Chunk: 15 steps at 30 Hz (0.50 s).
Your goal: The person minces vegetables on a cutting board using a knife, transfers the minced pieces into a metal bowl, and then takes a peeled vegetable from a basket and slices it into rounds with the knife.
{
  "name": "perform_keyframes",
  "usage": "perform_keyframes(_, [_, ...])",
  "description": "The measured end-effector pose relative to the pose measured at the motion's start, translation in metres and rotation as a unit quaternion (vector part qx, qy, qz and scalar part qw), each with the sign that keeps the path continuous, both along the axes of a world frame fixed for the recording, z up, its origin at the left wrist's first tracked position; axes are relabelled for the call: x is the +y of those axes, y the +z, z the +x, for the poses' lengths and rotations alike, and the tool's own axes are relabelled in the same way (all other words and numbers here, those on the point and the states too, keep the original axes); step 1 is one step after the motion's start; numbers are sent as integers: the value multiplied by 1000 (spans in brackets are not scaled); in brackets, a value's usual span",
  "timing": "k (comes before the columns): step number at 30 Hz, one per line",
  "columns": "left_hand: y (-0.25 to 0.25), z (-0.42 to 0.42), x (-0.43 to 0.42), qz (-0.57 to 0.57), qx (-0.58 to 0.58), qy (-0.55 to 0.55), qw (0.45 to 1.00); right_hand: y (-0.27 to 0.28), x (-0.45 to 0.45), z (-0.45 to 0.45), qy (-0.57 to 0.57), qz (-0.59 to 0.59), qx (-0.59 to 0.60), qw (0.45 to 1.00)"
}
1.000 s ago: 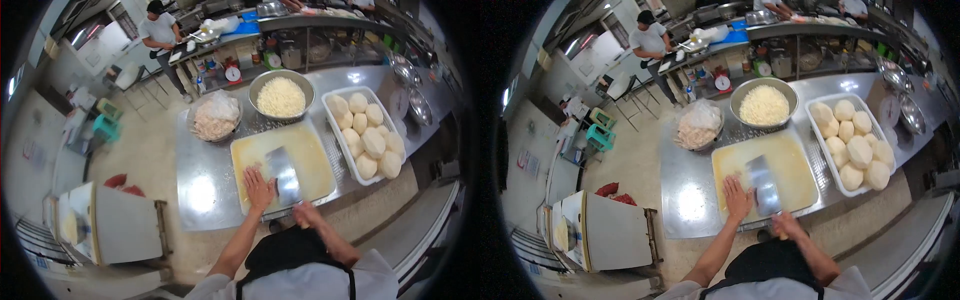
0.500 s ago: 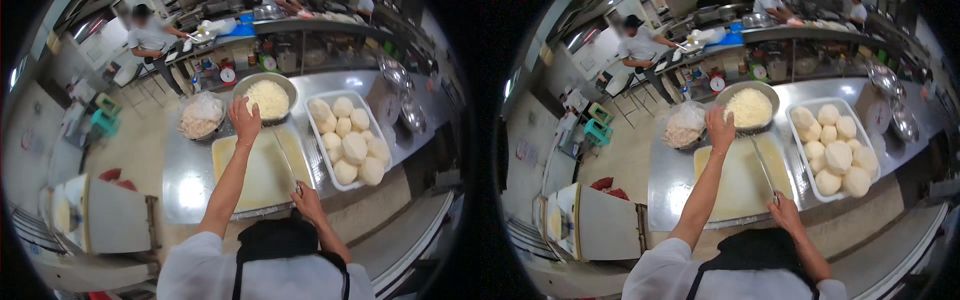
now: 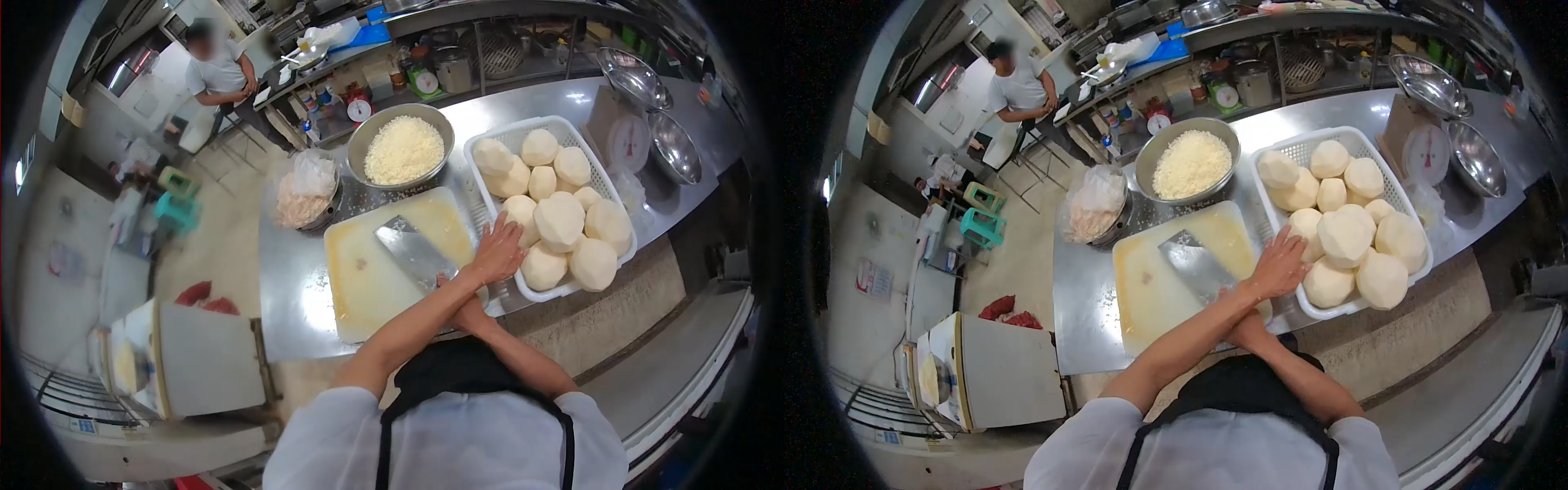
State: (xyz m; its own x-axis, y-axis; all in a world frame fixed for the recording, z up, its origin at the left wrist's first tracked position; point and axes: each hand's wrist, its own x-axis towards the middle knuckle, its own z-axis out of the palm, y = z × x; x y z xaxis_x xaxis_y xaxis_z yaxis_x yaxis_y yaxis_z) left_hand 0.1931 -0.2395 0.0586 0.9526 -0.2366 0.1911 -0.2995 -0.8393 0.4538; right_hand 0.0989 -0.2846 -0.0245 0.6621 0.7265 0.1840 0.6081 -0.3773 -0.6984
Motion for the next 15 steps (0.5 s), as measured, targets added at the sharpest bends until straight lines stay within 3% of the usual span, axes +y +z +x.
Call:
perform_keyframes(3, [-6,-4,-1,-48,-44,2,998,-1,-2,-2,-18,-53,-97,994])
perform_keyframes(6, [-9,-12,-2,-173,-110,23,978,7,0,12,-3,-123,7,992])
perform_keyframes(8, [29,-33,1,-286,-99,89,949,11,-8,16,-33,101,27,994])
perform_keyframes(9, [33,-42,13,-279,-128,137,942,16,-12,17,-49,211,38,975])
perform_keyframes(12, [69,-69,63,-227,-143,335,903,97,-23,21,-116,245,226,936])
perform_keyframes(13, [86,-73,81,-243,-171,368,881,108,-23,22,-156,296,253,908])
perform_keyframes(15, [96,-98,121,-226,-199,446,843,136,-33,41,-190,239,227,925])
